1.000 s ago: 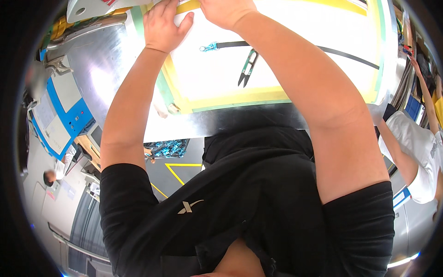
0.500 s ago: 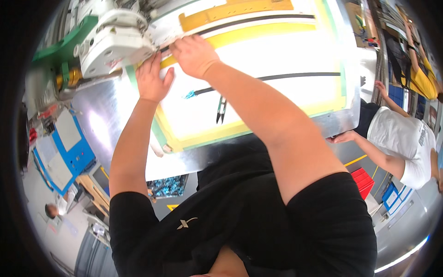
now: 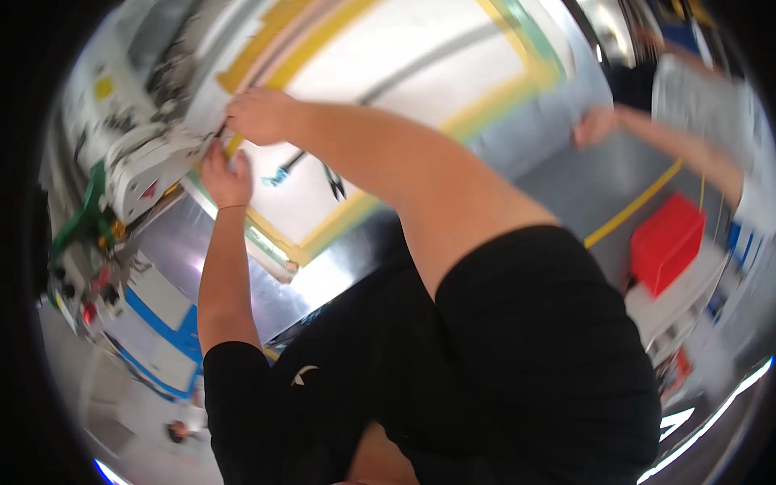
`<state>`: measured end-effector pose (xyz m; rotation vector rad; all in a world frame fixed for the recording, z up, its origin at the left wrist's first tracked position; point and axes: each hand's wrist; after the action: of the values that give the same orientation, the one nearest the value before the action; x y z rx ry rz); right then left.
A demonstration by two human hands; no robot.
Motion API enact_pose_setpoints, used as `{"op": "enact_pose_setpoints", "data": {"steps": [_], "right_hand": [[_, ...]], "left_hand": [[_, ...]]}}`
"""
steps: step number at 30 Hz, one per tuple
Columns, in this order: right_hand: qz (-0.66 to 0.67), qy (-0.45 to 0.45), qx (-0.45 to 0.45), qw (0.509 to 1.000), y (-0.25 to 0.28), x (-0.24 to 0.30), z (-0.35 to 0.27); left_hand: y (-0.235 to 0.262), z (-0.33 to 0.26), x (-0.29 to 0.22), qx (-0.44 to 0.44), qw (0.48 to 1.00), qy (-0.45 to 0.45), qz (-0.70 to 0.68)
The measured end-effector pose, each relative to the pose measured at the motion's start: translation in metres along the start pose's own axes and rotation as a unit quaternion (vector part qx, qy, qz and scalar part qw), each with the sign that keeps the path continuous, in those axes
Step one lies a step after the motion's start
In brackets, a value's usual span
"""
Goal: The person assembles black cables with blue connectors on a workbench. They pick up cables, align them, and place them into a machine or jig for processing. Another person in a white shirt assists by handing over cables and operating the machine.
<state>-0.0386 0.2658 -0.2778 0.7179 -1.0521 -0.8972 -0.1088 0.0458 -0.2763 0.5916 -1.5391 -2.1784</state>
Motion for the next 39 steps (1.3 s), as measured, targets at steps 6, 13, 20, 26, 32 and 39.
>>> {"op": "enact_pose_setpoints", "data": {"steps": [6,13,20,26,32,39], "right_hand": [[-0.012,-0.204,0.011,0.979,0.127,-0.047,-0.140],[-0.129,-0.333,-0.144,0.923,0.195,-0.034,-0.380],[-0.182,-0.343,-0.271,0.881,0.147,-0.020,-0.405],[-0.225,-0.312,-0.230,0.894,0.157,-0.003,-0.414],[-0.159,-0.364,-0.185,0.899,0.161,0.004,-0.316],[-0.061,-0.082,-0.126,0.987,0.076,0.023,-0.084]], "left_hand": [[-0.005,-0.027,0.009,0.015,1.000,0.024,0.011],[-0.013,0.002,0.014,0.026,0.998,-0.024,0.061],[0.001,0.010,-0.027,0.136,0.986,0.064,0.079],[-0.013,-0.007,-0.012,0.080,0.992,0.069,0.065],[-0.016,-0.025,0.010,0.017,0.999,0.037,-0.015],[0.004,-0.008,-0.018,0.006,0.994,0.100,-0.048]]}}
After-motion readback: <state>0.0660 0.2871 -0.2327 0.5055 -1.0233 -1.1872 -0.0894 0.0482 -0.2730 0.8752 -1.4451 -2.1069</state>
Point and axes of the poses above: each hand's wrist, its own z-axis towards the middle knuckle, its own y-axis out of the back of the hand, x = y × z, and after that the axes turned 4 degrees about -z, right-handed
